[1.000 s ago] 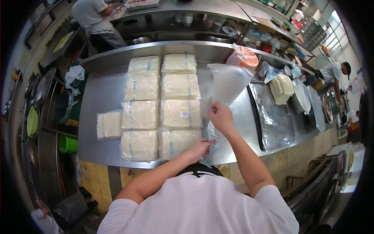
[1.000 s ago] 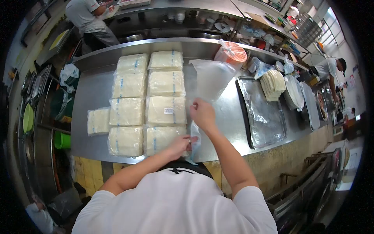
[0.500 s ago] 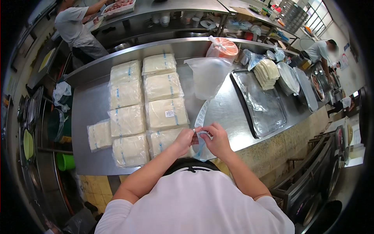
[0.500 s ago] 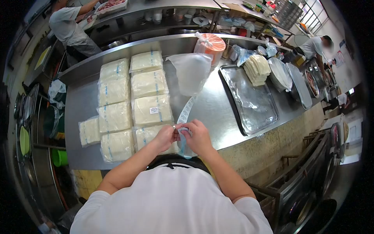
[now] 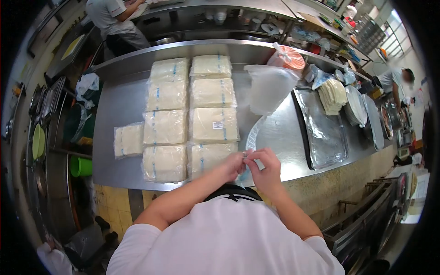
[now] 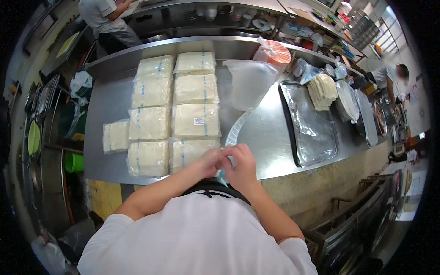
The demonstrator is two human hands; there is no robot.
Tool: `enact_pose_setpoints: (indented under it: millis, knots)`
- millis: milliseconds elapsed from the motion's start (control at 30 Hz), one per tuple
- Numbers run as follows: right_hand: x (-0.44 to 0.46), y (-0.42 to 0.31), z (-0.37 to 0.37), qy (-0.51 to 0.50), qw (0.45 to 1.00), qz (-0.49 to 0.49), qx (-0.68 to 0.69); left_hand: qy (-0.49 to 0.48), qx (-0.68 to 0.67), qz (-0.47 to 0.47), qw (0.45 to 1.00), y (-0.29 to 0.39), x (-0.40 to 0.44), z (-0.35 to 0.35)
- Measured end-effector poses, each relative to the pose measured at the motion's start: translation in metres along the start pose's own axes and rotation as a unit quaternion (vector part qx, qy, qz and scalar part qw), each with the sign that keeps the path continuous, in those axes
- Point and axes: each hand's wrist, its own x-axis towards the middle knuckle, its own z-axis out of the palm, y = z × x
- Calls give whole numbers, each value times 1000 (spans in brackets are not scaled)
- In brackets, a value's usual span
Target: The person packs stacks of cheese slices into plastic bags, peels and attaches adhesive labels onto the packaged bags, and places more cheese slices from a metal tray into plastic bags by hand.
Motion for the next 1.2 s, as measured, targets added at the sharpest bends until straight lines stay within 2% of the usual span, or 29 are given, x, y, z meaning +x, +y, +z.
enact_pose_setpoints:
  millis: [33, 133, 167, 267, 367, 467, 567, 767, 867, 967, 1100, 1200]
  knots:
    - [4, -3, 3, -5, 999, 31, 40, -35, 2, 21, 999, -18, 4, -6]
    - [26, -3, 30, -127, 964, 204, 116, -112, 19, 34, 993, -37, -13, 12]
    - [27, 13, 49, -168, 953, 211, 138, -122, -1, 7, 992, -48, -3, 1]
    - [37, 20, 86, -277, 933, 212, 87, -40, 62, -44, 996, -40, -4, 13]
    - [34, 42, 121, -353, 911, 209, 31, 32, 29, -22, 999, -49, -6, 17]
    - [31, 52, 135, -371, 915, 145, -71, 23, 2, -55, 998, -61, 3, 11]
    - [44, 29, 122, -410, 886, 109, -185, 4, 44, -23, 999, -76, 18, 3]
    - [55, 48, 103, -279, 910, 122, -283, 84, 27, -3, 996, -49, -6, 23]
    - [68, 53, 56, -163, 960, 124, -190, 72, 51, -7, 996, -24, -16, 25]
    - [65, 63, 3, -74, 987, 128, -59, 85, 19, 32, 996, -5, -16, 28]
    - [46, 56, -40, -190, 973, 125, -28, 44, 7, 44, 998, 9, -15, 21]
    - [21, 57, -30, -192, 973, 116, -58, -27, -63, 32, 997, 13, -11, 14]
